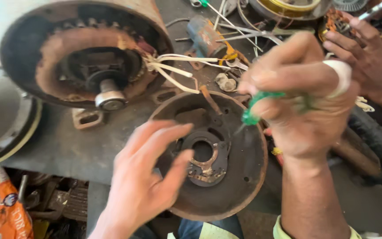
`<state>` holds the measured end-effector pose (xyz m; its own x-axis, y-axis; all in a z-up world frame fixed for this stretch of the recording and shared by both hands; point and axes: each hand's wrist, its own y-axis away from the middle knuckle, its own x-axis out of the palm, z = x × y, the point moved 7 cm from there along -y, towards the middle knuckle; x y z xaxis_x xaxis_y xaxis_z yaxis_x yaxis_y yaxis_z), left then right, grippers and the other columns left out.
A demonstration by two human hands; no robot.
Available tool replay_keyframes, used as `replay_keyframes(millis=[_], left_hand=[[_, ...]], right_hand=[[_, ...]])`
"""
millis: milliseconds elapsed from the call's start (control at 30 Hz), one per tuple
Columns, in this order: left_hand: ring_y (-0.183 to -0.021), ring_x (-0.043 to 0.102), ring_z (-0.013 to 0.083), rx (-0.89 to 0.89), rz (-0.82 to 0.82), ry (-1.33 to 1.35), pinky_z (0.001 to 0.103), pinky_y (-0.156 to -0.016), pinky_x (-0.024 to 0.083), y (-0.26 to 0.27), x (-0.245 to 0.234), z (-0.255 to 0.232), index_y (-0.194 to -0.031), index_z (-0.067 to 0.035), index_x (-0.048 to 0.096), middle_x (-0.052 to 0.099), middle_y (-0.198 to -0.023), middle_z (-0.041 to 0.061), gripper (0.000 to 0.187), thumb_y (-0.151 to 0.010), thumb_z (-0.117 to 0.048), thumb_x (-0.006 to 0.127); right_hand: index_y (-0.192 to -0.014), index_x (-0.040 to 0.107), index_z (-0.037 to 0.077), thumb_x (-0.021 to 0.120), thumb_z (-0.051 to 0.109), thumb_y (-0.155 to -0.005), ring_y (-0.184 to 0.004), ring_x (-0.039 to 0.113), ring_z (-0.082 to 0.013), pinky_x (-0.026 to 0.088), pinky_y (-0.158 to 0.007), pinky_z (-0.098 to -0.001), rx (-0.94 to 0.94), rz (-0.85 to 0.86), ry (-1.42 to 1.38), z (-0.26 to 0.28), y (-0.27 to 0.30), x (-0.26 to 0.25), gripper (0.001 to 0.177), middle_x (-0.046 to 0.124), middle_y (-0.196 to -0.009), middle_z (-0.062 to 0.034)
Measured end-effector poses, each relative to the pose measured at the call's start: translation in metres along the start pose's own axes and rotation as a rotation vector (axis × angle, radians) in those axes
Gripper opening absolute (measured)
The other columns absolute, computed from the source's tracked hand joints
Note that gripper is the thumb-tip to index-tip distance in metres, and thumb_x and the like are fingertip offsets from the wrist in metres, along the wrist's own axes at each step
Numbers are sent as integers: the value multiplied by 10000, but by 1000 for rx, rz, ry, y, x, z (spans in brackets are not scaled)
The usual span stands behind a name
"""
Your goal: The person disassembles a circular metal motor housing, removes a small metal component using pliers, and then uses a screwdriver to manipulate internal parts. The person then handles a small metal piece with their hands.
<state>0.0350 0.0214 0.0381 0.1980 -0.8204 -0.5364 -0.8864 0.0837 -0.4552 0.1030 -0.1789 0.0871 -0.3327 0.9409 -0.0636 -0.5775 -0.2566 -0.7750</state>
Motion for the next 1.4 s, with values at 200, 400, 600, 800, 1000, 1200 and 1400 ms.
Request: replay_keyframes(millis=[200, 400, 600, 800, 1000, 1200, 1400], left_hand=[[-1142, 704, 358, 108, 346, 308, 398, -904, 557, -28, 29, -14, -1324, -28, 628, 722, -1231, 171, 407, -940, -150, 690], [-1023, 725, 369, 85, 427, 324, 408, -814, 559, -34, 54, -13, -1232, -15, 651, 752, -1041, 182, 297, -956, -127, 658], [-797, 760, 314, 10, 393, 233, 378, -667, 571, -35, 67, -5, -1023, -82, 735, 749, -821, 136, 146, -886, -130, 724], [-877, 728, 302, 6, 366, 87, 404, -757, 556, -40, 66, 2, -999, -111, 739, 761, -911, 92, 286, -744, -206, 828], [-1156, 521, 392, 192, 596, -91, 528, -927, 438, -40, 98, 1, -1026, -203, 775, 593, -1189, 168, 403, -634, -268, 839], [-1256, 438, 429, 356, 695, -144, 613, -867, 400, -52, 104, -10, -934, -228, 810, 516, -1278, 212, 406, -531, -276, 821], [-1209, 494, 396, 291, 654, -150, 554, -864, 434, -54, 99, -11, -963, -168, 755, 562, -1201, 189, 451, -515, -211, 735]], right_hand=[[-1220, 677, -9, 730, 198, -1060, -1010, 728, -226, 606, -899, -347, 88, 16, -164, 1, 0, -4, 267, 702, -1137, -189], [-1166, 718, -25, 730, 240, -1014, -1027, 753, -291, 616, -904, -411, 219, -16, -417, -16, 8, 2, 305, 722, -1082, -201], [-1058, 762, 47, 769, 311, -934, -931, 737, -222, 620, -869, -364, 231, 6, -338, -3, 1, 10, 292, 727, -973, -132], [-1148, 752, 32, 819, 264, -921, -919, 699, -198, 582, -824, -313, 127, 66, -281, 0, 4, 5, 331, 698, -1042, -146], [-1210, 740, 21, 744, 219, -1068, -968, 737, -239, 613, -877, -368, 152, 117, -411, -3, 14, -2, 244, 742, -1030, -178], [-1162, 732, 0, 740, 219, -1074, -964, 736, -249, 608, -877, -384, 155, 116, -452, -4, 13, -5, 236, 743, -1028, -184], [-1160, 737, 0, 739, 209, -1071, -952, 738, -237, 606, -855, -366, 145, 121, -453, -6, 15, -10, 227, 751, -1022, -183]])
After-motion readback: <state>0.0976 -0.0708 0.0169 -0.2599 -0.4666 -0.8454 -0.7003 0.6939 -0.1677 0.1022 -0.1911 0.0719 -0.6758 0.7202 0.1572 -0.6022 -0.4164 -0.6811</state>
